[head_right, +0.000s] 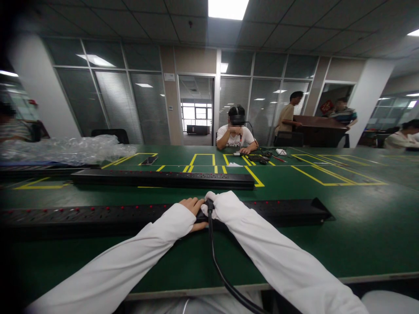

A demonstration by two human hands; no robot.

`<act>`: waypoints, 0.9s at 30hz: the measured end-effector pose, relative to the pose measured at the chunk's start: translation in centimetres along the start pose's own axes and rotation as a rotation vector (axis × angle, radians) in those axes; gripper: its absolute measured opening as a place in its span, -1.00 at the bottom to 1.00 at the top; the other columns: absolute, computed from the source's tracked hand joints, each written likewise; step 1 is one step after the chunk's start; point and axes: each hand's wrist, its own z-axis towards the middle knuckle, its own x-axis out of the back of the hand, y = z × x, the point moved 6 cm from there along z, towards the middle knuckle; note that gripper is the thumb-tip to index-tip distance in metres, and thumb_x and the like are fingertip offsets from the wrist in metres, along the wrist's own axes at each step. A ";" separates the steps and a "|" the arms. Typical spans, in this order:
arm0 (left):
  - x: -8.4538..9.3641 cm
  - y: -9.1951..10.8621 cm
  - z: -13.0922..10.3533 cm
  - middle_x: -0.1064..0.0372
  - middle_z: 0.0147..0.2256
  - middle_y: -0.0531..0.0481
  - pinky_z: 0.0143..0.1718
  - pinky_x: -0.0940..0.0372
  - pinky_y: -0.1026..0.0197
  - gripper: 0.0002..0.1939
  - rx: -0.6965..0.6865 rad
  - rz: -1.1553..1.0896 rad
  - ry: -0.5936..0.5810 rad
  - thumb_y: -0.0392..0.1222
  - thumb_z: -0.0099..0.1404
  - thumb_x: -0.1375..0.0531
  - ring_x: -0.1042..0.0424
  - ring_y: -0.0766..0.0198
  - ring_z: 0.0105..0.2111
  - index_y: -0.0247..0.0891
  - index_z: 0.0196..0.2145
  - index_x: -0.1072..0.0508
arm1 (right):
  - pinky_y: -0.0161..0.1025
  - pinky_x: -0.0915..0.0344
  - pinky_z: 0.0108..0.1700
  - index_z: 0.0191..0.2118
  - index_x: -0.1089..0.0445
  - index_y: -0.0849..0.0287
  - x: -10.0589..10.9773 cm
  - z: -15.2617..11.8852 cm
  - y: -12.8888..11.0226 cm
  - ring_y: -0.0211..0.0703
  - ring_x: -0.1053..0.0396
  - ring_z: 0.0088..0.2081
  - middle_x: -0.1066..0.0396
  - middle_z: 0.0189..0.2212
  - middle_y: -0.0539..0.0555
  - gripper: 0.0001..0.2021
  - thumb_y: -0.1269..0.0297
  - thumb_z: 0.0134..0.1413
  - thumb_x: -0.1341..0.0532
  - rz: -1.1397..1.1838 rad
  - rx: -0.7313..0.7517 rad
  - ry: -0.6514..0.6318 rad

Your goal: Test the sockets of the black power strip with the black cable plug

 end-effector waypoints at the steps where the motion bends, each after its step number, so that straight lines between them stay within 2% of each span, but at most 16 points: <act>1: 0.0 0.0 0.0 -0.22 -0.28 -0.14 -0.30 -0.15 0.08 -0.30 0.001 -0.001 -0.006 0.33 -0.02 0.05 -0.26 0.07 -0.31 -0.28 -0.10 -0.16 | -0.47 0.06 -0.53 -0.27 -0.23 0.13 0.0 0.0 0.0 -0.42 -0.13 -0.61 -0.25 -0.63 -0.04 -0.67 0.03 -0.07 0.05 -0.001 0.003 -0.001; 10: 1.9 0.7 -1.0 -0.23 -0.29 -0.13 -0.29 -0.15 0.10 -0.37 -0.010 -0.015 0.055 0.25 0.04 0.05 -0.25 0.08 -0.29 -0.29 -0.09 -0.14 | -0.47 0.06 -0.53 -0.28 -0.23 0.12 0.1 -0.1 -0.1 -0.42 -0.13 -0.60 -0.24 -0.62 -0.04 -0.68 0.04 -0.09 0.03 0.011 0.008 0.016; 19: 0.1 0.1 -0.2 -0.22 -0.29 -0.14 -0.31 -0.14 0.07 -0.30 0.003 -0.007 -0.004 0.33 -0.03 0.05 -0.25 0.06 -0.31 -0.28 -0.10 -0.17 | -0.47 0.08 -0.54 -0.27 -0.23 0.11 -0.5 0.1 0.4 -0.41 -0.12 -0.61 -0.24 -0.63 -0.05 -0.69 0.04 -0.09 0.03 -0.002 -0.009 -0.009; 27: 0.4 0.2 -0.3 -0.23 -0.27 -0.15 -0.30 -0.14 0.07 -0.31 0.000 -0.007 -0.003 0.31 -0.01 0.05 -0.25 0.05 -0.29 -0.30 -0.09 -0.15 | -0.48 0.04 -0.52 -0.27 -0.25 0.12 0.5 -0.2 -0.2 -0.41 -0.18 -0.58 -0.27 -0.60 -0.03 -0.68 0.04 -0.08 0.02 0.007 -0.012 0.023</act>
